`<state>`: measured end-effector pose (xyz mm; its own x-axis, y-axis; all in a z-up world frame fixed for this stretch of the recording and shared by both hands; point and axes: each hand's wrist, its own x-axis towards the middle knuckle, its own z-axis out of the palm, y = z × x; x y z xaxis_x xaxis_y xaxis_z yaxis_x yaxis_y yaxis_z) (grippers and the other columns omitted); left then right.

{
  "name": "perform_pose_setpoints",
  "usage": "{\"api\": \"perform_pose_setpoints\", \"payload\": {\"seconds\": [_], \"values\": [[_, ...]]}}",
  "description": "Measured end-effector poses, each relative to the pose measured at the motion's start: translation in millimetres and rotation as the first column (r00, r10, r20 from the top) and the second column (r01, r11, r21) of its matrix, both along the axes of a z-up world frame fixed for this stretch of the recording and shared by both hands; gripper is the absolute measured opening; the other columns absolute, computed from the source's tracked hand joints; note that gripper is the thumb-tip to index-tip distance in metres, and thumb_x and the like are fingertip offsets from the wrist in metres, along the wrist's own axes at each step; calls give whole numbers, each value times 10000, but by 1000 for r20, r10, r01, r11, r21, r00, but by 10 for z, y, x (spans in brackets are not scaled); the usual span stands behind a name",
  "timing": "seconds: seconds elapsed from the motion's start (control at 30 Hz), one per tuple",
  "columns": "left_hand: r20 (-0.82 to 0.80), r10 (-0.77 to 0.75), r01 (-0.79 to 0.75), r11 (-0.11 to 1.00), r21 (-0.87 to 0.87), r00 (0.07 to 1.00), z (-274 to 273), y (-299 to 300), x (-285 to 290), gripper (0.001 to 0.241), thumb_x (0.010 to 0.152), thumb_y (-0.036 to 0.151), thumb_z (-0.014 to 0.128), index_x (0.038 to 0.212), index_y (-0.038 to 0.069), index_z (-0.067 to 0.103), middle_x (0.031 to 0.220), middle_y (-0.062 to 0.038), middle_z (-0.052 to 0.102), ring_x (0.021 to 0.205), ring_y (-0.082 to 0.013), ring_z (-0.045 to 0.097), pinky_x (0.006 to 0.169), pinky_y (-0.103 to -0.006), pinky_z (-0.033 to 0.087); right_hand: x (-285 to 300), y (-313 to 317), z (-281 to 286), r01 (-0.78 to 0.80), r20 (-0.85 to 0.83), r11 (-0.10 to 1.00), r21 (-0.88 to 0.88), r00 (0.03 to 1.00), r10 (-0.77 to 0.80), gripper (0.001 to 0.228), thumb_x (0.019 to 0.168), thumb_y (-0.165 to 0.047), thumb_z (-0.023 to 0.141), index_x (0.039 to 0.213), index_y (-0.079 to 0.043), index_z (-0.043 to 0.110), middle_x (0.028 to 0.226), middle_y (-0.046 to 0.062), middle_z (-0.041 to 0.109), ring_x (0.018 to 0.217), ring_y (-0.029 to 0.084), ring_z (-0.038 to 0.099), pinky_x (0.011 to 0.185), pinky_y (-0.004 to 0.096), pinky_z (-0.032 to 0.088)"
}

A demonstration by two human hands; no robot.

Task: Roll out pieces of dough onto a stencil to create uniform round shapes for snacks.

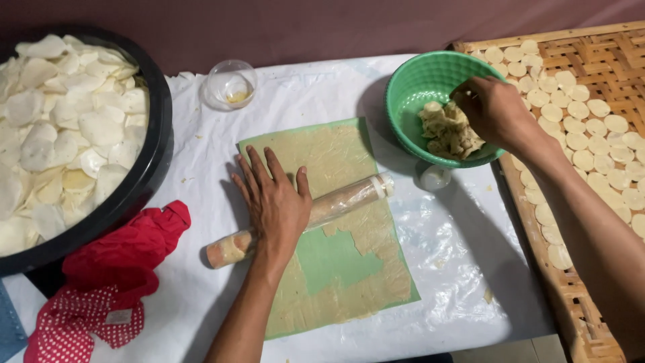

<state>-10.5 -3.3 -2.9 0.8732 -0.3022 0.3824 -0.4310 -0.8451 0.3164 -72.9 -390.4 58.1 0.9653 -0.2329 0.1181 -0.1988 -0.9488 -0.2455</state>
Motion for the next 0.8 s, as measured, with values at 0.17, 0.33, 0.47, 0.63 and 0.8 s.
{"api": "perform_pose_setpoints", "payload": {"seconds": [0.17,0.33,0.47,0.63,0.8], "values": [[5,13,-13,1000,10,1000,-56,-34,182,704,961,358,595,1423,-156,460,1528,-424,333,1462,-570,256,1172,-690,180,-306,955,228,39,-50,978,206,998,-29,291,1100,-207,596,977,25,722,823,179,733,515,233,639,429,333,556],[168,-8,23,996,-89,986,-82,-43,295,531,1015,313,621,1354,-94,584,1424,-334,523,1397,-506,443,1149,-666,259,-578,1554,-351,-293,192,898,328,951,241,185,984,-282,679,972,-109,742,806,129,718,793,377,726,699,438,566],[111,-466,479,863,-163,878,-6,223,-16,529,961,425,644,1332,49,643,1296,-216,652,1272,-413,603,1104,-564,412,-682,1948,-151,-329,152,861,388,944,292,119,849,-65,720,959,-109,709,903,86,689,784,318,777,684,439,606],[141,-539,539,841,40,831,-82,590,-150,480,888,489,735,1287,222,708,1334,-126,663,1312,-378,570,1118,-590,382,-718,2163,-427,-268,141,816,511,963,228,213,873,-57,707,1075,-78,643,861,137,718,799,360,791,708,463,617],[-5,-321,321,947,-34,947,-30,633,131,328,1039,331,573,1280,172,728,1492,-212,537,1377,-446,490,1087,-577,425,-550,2620,-452,-475,231,800,366,879,417,67,884,-63,721,950,-57,714,902,140,700,782,353,765,668,379,611]]}}
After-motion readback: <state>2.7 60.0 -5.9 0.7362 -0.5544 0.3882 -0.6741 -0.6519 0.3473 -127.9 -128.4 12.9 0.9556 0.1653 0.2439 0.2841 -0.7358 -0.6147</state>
